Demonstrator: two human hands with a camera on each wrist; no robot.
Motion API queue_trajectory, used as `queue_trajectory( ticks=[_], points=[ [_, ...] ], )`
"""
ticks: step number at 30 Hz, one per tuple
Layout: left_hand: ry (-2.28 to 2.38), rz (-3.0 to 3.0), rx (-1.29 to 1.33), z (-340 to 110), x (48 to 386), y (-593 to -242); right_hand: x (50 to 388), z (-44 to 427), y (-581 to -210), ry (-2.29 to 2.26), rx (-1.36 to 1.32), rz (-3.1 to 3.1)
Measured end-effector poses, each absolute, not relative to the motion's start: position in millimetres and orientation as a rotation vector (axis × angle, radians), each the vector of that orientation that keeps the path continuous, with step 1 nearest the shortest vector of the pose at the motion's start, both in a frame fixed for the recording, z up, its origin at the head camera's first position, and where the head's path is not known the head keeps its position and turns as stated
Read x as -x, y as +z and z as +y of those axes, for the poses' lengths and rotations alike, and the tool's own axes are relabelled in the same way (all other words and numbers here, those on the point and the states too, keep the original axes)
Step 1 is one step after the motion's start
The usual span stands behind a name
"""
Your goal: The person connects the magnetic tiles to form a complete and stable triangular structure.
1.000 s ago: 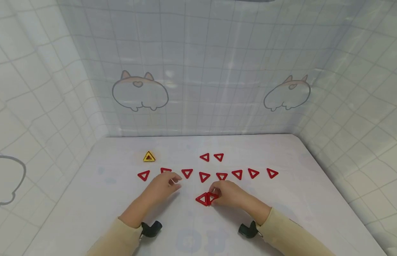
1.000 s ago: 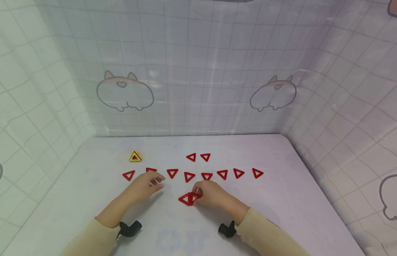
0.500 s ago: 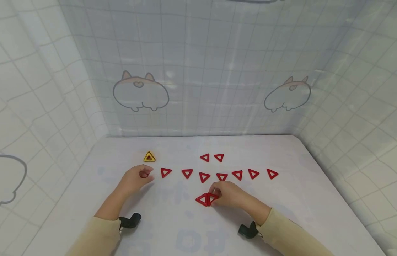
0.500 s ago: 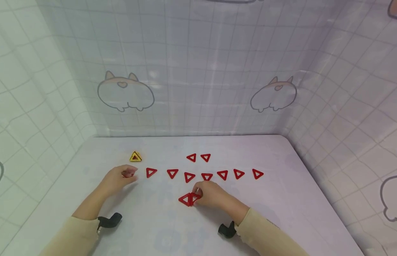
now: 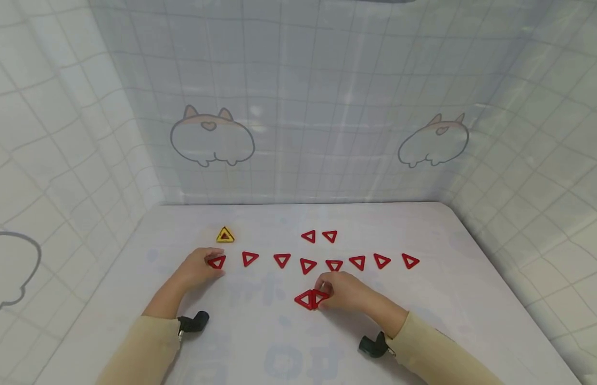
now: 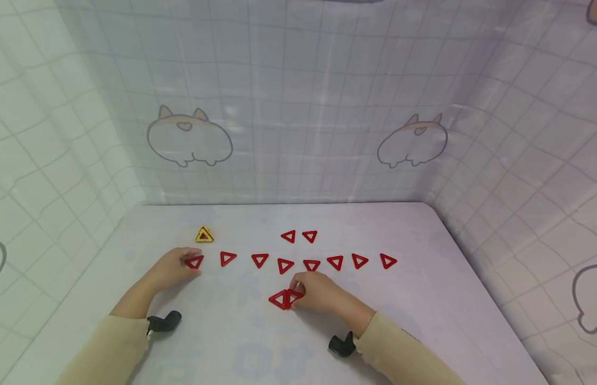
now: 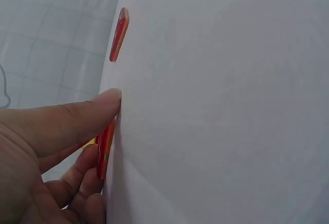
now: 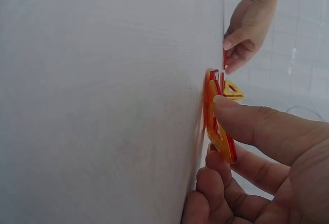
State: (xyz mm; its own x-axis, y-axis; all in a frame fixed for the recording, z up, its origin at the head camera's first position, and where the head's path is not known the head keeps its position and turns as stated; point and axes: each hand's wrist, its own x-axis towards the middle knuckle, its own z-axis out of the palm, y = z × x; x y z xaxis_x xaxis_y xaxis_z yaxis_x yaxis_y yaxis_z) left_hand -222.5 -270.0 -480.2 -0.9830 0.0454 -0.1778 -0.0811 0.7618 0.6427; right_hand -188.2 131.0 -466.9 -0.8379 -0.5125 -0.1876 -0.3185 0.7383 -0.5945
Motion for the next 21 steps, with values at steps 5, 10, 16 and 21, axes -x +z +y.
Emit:
queue_trajectory(
  ticks=[5,10,16,21],
  points=[
    [1.026,2.76,0.017,-273.1,224.2,-480.0,188.3,130.5,-468.7,-0.79,0.633,2.604],
    [1.012,2.763,0.021,-272.1,222.3,-479.8,188.2,130.6,-469.7,-0.782,0.646,2.611],
    [0.992,2.772,0.028,-272.3,220.3,-482.6,187.5,130.5,-468.7,-0.788,0.649,2.605],
    [0.979,2.771,0.034,-269.8,218.3,-481.0,187.4,130.9,-468.1,-0.786,0.653,2.605]
  ],
)
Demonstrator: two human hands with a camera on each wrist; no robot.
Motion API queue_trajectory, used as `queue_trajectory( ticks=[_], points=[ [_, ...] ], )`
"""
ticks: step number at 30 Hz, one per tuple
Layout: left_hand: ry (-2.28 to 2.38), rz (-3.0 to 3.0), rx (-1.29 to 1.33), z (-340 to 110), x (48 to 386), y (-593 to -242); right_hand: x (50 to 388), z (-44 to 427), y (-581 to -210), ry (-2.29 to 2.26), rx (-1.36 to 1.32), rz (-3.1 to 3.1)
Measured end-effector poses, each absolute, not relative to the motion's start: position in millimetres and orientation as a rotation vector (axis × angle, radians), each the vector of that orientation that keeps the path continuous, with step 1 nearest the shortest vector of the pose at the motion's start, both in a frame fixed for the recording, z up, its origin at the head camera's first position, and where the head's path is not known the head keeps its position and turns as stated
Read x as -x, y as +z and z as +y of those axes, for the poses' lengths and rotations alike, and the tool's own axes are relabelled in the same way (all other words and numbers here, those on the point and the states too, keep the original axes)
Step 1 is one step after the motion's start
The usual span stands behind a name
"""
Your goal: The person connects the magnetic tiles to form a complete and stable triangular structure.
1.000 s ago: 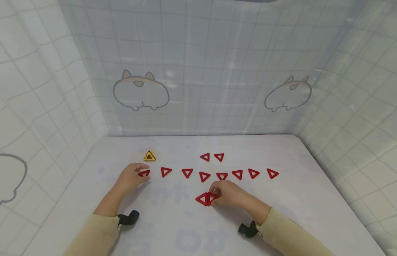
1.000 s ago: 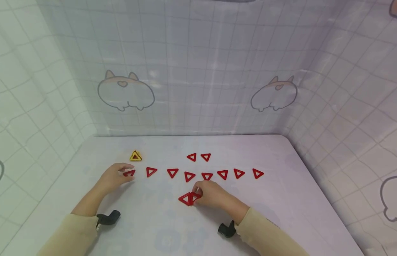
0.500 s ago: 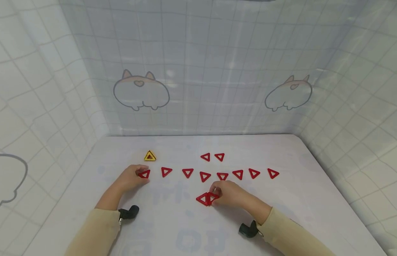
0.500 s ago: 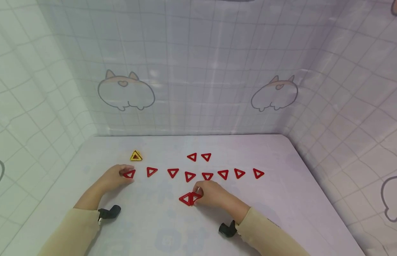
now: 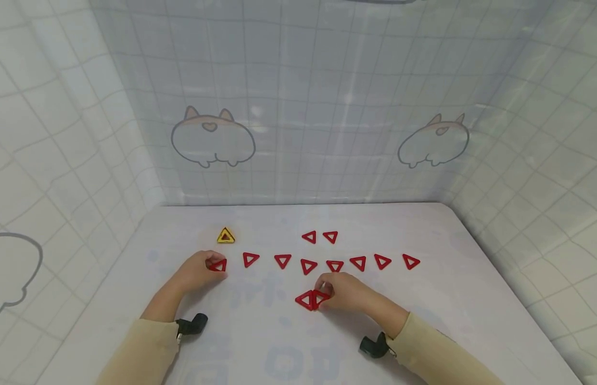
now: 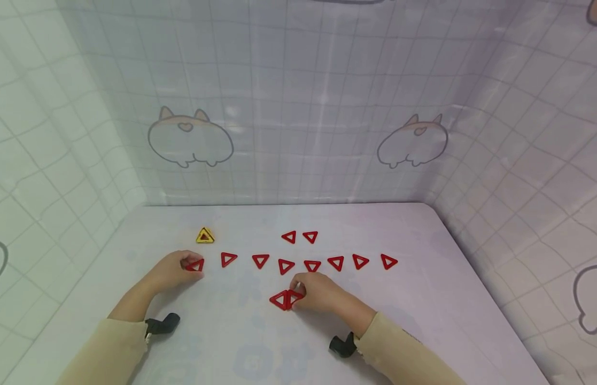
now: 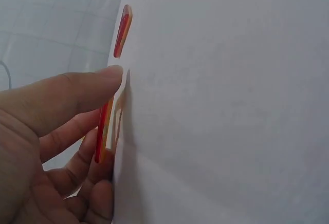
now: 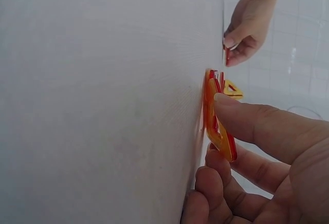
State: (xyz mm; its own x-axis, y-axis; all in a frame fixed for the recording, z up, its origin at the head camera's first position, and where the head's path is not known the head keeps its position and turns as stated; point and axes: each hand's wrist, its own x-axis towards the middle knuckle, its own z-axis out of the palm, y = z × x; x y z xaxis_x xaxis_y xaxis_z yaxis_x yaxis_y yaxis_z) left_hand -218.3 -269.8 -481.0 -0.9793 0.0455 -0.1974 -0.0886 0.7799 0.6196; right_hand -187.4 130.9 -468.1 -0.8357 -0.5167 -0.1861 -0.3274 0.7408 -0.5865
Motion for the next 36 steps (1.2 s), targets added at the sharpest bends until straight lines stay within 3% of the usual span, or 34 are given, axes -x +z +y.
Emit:
queue_trajectory(
  ticks=[36],
  points=[
    [0.865,2.748,-0.346,-156.7,176.7,-465.4,189.1,130.8,-468.5,-0.779,0.661,2.589]
  ],
)
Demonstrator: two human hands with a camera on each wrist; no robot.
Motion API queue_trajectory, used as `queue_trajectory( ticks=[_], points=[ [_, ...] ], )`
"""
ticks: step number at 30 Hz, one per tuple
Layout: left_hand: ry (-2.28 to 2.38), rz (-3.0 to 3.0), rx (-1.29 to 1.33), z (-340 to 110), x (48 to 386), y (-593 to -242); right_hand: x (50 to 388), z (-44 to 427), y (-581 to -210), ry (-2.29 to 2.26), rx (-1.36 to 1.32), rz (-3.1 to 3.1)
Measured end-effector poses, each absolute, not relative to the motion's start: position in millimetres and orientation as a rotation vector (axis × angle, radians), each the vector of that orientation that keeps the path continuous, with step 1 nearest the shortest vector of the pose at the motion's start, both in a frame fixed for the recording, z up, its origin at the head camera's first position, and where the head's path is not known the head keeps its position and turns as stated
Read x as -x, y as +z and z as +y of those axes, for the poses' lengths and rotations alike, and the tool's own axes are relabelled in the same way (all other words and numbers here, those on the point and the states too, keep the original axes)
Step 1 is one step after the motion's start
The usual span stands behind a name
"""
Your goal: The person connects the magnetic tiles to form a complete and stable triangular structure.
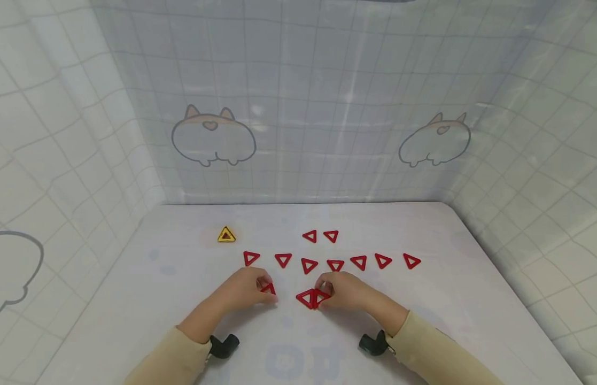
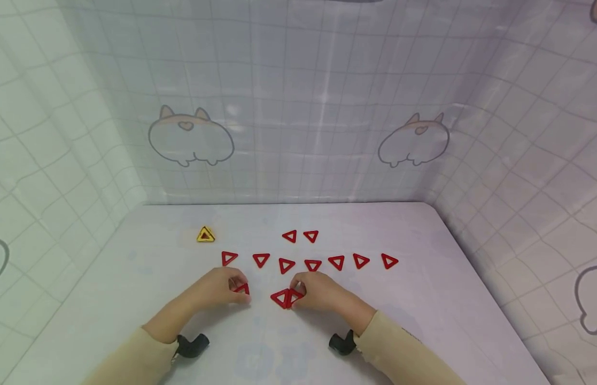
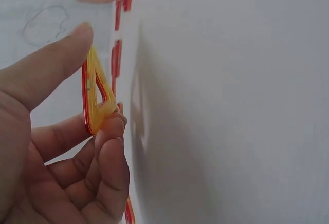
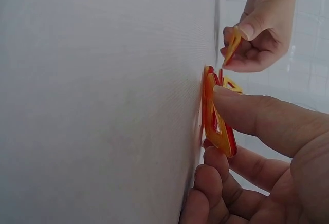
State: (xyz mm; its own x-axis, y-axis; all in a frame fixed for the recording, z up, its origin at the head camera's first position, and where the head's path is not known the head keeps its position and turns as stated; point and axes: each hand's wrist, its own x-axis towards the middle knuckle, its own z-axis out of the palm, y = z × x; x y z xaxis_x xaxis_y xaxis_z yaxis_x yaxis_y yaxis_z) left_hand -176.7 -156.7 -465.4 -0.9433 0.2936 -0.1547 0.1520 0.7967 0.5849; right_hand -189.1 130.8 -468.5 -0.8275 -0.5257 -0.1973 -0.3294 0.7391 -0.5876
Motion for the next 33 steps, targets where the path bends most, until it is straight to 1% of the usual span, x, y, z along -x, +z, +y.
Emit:
queue_trajectory(
  ticks=[10,19,27,33],
  points=[
    [0.782,2.784,-0.451,-138.3,173.3,-469.4,188.2,129.8,-468.6,-0.788,0.641,2.59],
    [0.794,2.701,-0.355,-142.6,165.7,-464.6,187.2,129.5,-468.1,-0.79,0.622,2.59],
    [0.742,2.711,-0.449,-145.2,166.0,-468.5,185.4,128.1,-466.5,-0.801,0.6,2.583],
    [0.739,2.697,-0.489,-138.4,163.0,-469.1,185.6,128.0,-467.9,-0.787,0.618,2.593]
  ],
)
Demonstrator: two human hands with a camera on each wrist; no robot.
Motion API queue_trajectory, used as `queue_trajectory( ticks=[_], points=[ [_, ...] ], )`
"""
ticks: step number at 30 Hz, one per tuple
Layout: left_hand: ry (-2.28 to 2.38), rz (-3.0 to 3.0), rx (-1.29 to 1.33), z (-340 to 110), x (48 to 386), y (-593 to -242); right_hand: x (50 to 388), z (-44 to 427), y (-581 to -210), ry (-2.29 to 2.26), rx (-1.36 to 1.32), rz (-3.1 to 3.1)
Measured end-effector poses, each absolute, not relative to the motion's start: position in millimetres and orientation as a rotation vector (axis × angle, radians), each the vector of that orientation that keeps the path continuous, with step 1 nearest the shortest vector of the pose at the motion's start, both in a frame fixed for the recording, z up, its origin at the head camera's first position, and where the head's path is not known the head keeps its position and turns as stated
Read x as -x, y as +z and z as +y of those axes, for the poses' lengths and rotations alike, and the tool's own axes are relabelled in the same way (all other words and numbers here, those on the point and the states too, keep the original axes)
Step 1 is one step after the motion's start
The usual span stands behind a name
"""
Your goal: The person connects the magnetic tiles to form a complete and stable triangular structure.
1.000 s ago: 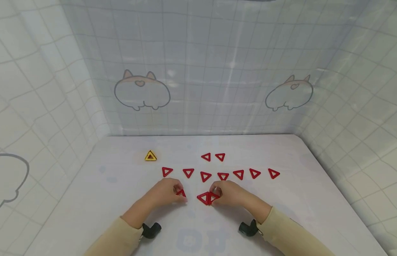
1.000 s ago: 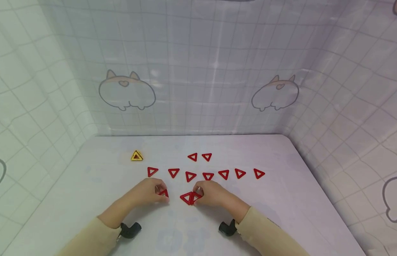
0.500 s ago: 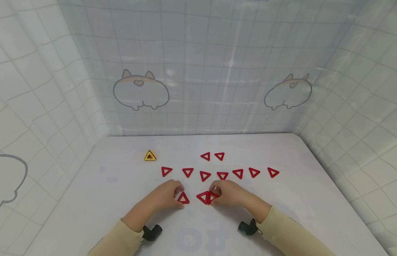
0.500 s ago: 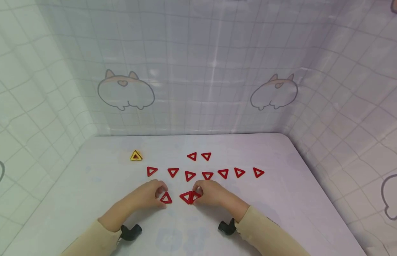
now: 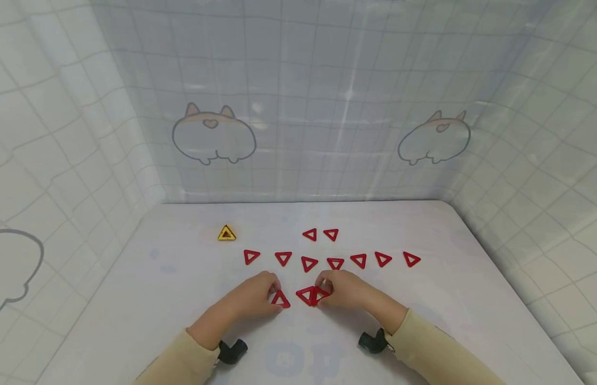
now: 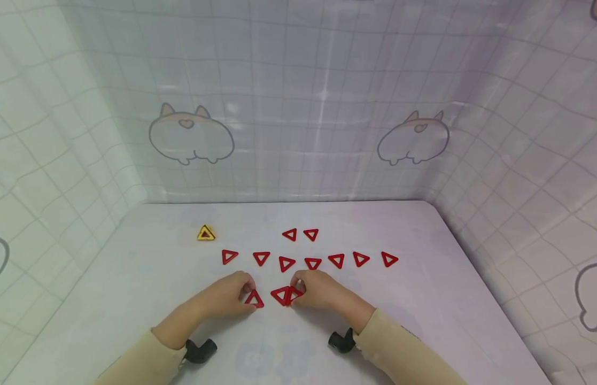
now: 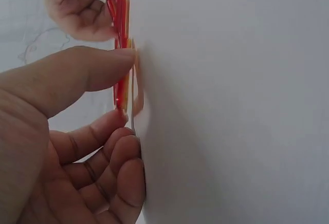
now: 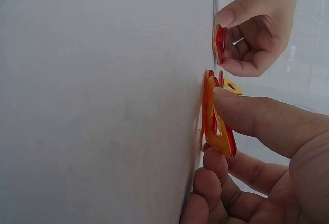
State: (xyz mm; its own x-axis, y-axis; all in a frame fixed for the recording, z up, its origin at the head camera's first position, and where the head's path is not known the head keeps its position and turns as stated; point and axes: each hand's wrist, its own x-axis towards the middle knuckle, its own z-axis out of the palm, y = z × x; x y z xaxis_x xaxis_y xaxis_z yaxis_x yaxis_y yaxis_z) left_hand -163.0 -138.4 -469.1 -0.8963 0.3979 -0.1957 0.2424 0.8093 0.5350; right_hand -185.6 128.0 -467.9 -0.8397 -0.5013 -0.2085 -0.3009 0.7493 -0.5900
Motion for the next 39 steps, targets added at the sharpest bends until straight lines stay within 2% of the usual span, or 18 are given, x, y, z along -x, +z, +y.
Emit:
queue_trajectory(
  ticks=[15,39],
  points=[
    [0.805,2.675,-0.392,-110.2,160.7,-467.2,189.8,126.4,-470.3,-0.782,0.639,2.599],
    [0.832,2.673,-0.326,-98.7,159.4,-475.0,188.7,126.8,-469.9,-0.802,0.624,2.594]
  ],
)
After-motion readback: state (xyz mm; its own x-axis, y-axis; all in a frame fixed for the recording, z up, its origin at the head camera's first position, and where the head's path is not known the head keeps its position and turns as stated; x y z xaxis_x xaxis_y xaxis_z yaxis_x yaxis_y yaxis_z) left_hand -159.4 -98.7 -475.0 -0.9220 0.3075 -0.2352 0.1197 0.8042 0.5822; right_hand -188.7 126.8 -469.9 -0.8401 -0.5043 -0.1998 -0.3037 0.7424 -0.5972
